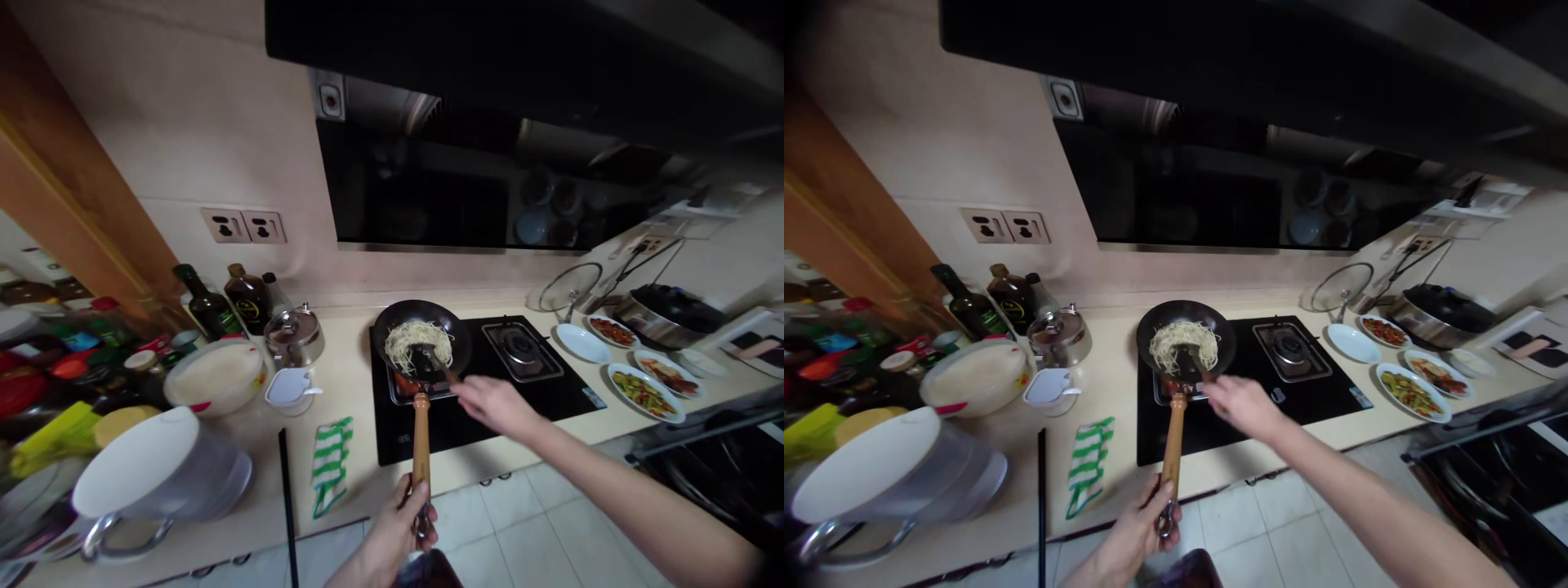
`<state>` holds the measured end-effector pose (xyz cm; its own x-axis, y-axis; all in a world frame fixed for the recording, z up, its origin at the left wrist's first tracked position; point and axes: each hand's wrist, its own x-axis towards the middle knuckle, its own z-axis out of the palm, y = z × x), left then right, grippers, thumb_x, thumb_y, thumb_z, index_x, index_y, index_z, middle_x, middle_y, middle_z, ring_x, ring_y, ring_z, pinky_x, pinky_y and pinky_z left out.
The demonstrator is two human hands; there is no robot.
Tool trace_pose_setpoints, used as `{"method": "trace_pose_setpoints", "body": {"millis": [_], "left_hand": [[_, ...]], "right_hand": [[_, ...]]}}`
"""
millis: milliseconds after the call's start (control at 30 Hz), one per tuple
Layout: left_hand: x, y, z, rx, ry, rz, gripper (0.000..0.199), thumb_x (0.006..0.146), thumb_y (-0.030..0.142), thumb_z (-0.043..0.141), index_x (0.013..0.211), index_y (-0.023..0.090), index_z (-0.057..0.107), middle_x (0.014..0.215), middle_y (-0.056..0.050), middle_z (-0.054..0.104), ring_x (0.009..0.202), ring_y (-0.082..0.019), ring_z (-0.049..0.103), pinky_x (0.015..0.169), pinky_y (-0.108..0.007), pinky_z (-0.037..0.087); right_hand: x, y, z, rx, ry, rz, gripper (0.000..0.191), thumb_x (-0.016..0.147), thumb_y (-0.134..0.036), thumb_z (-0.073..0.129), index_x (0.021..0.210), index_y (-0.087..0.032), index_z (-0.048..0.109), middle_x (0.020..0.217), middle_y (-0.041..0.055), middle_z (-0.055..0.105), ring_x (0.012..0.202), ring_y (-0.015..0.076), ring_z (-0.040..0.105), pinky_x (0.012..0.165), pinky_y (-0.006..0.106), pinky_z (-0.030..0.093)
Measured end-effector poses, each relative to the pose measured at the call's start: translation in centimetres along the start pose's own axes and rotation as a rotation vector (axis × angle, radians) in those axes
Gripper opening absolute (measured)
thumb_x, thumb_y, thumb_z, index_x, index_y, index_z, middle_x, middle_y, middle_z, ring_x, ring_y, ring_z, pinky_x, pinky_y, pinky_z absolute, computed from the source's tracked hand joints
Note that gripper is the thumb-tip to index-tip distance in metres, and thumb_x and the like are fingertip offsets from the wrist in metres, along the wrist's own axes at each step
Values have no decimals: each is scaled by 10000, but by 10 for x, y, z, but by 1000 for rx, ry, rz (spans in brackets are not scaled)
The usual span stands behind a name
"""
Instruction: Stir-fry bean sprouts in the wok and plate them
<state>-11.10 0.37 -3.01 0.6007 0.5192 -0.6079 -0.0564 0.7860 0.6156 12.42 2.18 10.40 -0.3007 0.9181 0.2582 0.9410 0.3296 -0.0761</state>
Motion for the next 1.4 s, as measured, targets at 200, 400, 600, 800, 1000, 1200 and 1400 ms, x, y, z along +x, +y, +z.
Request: {"method": "trace_pose_setpoints", "body": {"millis": [200, 400, 600, 800, 1000, 1200, 1400], "left_hand": [[7, -9, -10, 32, -3, 12, 778, 495, 774, 670, 1001, 222, 456, 590, 63, 550, 443, -99, 494, 445, -228, 236], [7, -14, -13, 167, 97, 137, 653, 606, 703, 671, 1012, 209, 538, 627, 31, 547, 548, -117, 517, 525, -247, 307], [3, -8, -1, 90, 129, 127, 577, 597, 670, 708, 888, 198, 546, 583, 52, 504, 497, -78, 452, 488, -224, 268], [5, -10, 5, -15, 205, 100, 604, 552, 642, 755, 896, 201, 528, 551, 73, 488, 432, -49, 402, 453, -205, 229], [4, -8, 4, -19, 191, 94, 660, 530, 632, 777, 954, 183, 544, 543, 56, 504, 458, -64, 424, 461, -208, 235], [2, -8, 4, 38, 190, 108, 606, 569, 648, 744, 917, 188, 558, 591, 45, 514, 439, -61, 420, 452, -229, 226], [2, -8, 3, 46, 196, 108, 657, 559, 649, 752, 971, 175, 559, 576, 47, 505, 462, -66, 429, 460, -225, 229]], "right_hand": [[36, 93, -45, 350, 254, 440, 202, 814, -359, 608, 912, -221, 717, 849, 41, 740, 714, 185, 682, 709, 299, 552], [65, 161, 12, 969, 376, 801, 292, 752, -421, 652, 828, -141, 681, 596, 83, 697, 537, 209, 676, 550, 328, 572], [37, 157, 54, 1151, 338, 748, 423, 770, -494, 630, 966, -120, 647, 715, 111, 733, 635, 232, 714, 636, 383, 602], [-6, 127, -5, 810, 198, 356, 320, 832, -445, 600, 992, -185, 694, 941, 102, 726, 738, 208, 705, 707, 348, 584], [-29, 88, -55, 433, -112, -83, 295, 920, -262, 476, 1164, -274, 641, 916, 55, 682, 722, 158, 642, 656, 286, 523], [-10, 59, -28, 140, -123, -294, 303, 913, -181, 401, 1049, -206, 671, 804, 56, 645, 650, 149, 589, 596, 263, 467], [-17, 46, -10, 5, -194, -373, 296, 813, -123, 509, 1069, -178, 645, 835, 72, 648, 668, 183, 583, 572, 281, 462]]}}
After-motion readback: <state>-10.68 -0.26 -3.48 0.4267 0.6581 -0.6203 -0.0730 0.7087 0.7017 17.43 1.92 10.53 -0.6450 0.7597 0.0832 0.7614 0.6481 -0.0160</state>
